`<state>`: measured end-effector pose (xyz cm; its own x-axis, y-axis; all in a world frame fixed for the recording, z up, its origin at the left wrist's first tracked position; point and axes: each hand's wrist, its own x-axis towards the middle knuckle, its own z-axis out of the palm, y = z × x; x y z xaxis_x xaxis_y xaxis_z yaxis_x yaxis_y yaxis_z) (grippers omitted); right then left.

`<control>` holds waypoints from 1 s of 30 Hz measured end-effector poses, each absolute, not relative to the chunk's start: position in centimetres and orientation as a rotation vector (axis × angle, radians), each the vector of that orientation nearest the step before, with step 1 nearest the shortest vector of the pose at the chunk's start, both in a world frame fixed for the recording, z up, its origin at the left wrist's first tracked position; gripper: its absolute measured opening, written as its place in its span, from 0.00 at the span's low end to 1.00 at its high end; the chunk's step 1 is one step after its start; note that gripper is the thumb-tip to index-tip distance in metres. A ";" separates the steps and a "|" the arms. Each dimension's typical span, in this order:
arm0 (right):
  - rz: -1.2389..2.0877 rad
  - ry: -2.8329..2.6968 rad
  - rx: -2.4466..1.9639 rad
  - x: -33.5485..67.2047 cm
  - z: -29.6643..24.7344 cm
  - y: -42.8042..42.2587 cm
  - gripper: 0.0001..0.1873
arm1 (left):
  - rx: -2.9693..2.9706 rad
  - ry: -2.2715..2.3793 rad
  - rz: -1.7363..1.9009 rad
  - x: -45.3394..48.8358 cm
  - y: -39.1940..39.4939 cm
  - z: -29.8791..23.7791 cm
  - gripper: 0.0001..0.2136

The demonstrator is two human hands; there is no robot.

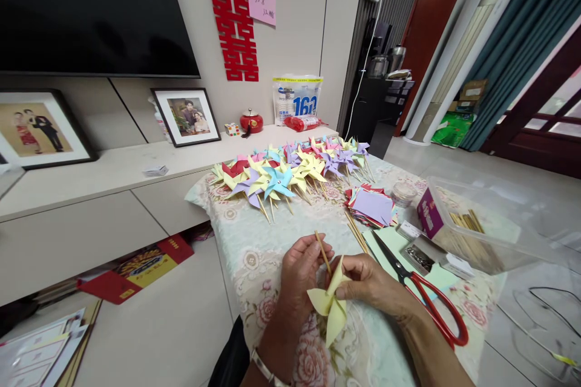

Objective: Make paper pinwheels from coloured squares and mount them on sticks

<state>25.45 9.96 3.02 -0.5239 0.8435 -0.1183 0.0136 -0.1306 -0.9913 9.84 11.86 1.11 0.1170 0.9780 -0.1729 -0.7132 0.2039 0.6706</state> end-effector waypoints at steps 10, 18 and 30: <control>1.554 -1.649 -0.990 25.8 3.2 10.0 0.11 | 0.484 0.635 1.359 9.9 11.7 1.4 0.13; 1.226 -1.599 -0.983 26.1 3.5 9.8 0.09 | 0.566 0.734 1.380 10.1 11.5 1.5 0.11; 0.264 -1.737 -0.853 24.6 3.6 9.9 0.08 | 0.830 0.701 1.371 10.4 11.8 0.1 0.10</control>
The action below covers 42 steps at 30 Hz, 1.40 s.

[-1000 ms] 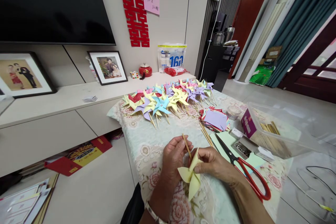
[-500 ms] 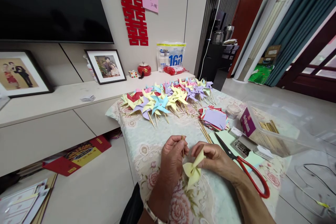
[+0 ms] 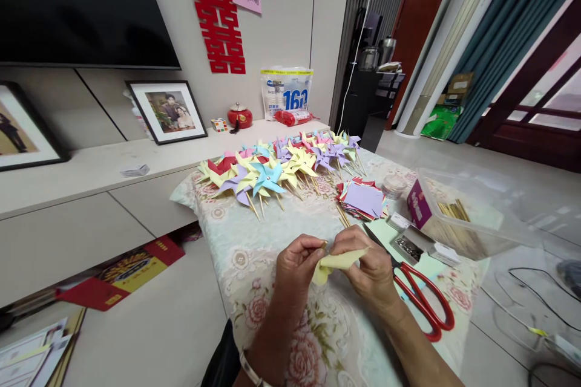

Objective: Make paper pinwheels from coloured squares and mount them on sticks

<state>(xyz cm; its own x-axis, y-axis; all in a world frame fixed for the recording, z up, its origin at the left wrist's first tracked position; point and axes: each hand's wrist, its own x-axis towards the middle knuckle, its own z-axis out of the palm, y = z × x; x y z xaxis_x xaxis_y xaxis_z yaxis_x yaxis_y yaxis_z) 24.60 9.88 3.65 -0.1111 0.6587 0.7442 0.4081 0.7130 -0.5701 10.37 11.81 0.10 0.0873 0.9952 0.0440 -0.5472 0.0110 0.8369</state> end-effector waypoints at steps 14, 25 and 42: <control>0.172 -1.777 -0.838 24.5 3.8 9.7 0.11 | 0.884 0.627 1.453 10.7 11.2 0.9 0.06; 0.173 -1.793 -0.799 24.5 3.5 9.8 0.13 | 0.862 0.639 1.434 10.6 11.4 0.5 0.07; 0.158 -1.801 -0.775 24.3 3.5 9.8 0.13 | 0.922 0.649 1.427 10.6 11.9 -0.9 0.11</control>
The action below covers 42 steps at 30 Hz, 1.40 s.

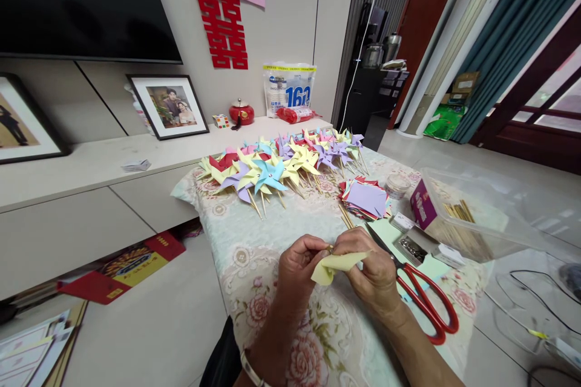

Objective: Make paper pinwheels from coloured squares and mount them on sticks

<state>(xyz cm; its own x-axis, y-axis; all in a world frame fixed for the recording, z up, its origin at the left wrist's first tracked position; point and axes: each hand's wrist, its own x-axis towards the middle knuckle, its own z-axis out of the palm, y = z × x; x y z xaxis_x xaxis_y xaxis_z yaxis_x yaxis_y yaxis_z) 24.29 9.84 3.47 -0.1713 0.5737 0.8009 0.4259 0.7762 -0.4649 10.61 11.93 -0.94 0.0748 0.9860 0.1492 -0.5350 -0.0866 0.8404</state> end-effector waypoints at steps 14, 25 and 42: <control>0.153 -1.810 -0.834 24.0 3.4 9.7 0.10 | 0.994 0.611 1.518 10.5 12.0 0.0 0.08; 0.118 -1.806 -0.784 24.1 3.5 9.9 0.12 | 0.944 0.622 1.474 10.5 11.6 0.0 0.07; 0.106 -1.816 -0.814 23.9 3.7 9.7 0.10 | 0.994 0.649 1.519 10.4 11.6 -0.1 0.09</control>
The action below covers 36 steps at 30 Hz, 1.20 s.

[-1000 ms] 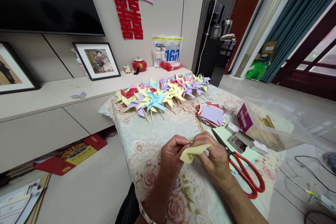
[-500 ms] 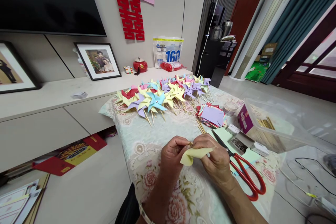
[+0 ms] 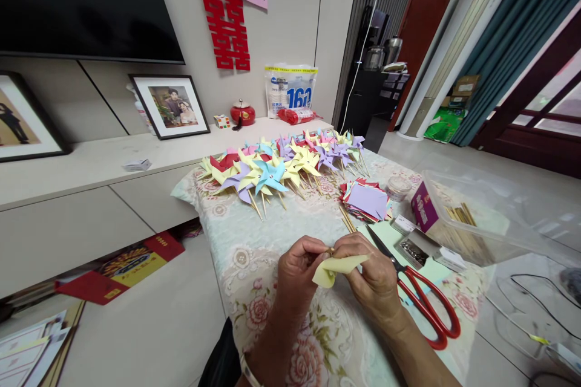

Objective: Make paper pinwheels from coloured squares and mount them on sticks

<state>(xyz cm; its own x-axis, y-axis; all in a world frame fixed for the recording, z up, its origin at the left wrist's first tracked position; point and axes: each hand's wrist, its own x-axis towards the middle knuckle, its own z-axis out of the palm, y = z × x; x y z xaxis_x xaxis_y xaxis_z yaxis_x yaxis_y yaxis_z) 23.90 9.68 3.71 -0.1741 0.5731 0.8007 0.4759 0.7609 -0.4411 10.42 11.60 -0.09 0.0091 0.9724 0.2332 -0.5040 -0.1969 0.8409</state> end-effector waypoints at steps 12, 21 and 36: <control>0.195 -1.782 -0.806 24.1 3.5 9.8 0.08 | 1.208 0.696 1.542 10.0 11.4 -0.6 0.05; 0.179 -1.755 -0.822 23.7 3.8 9.7 0.09 | 1.278 0.797 1.592 9.7 11.2 -0.2 0.07; 0.267 -1.681 -0.872 23.3 3.3 9.6 0.08 | 1.319 0.845 1.679 10.0 10.8 0.2 0.04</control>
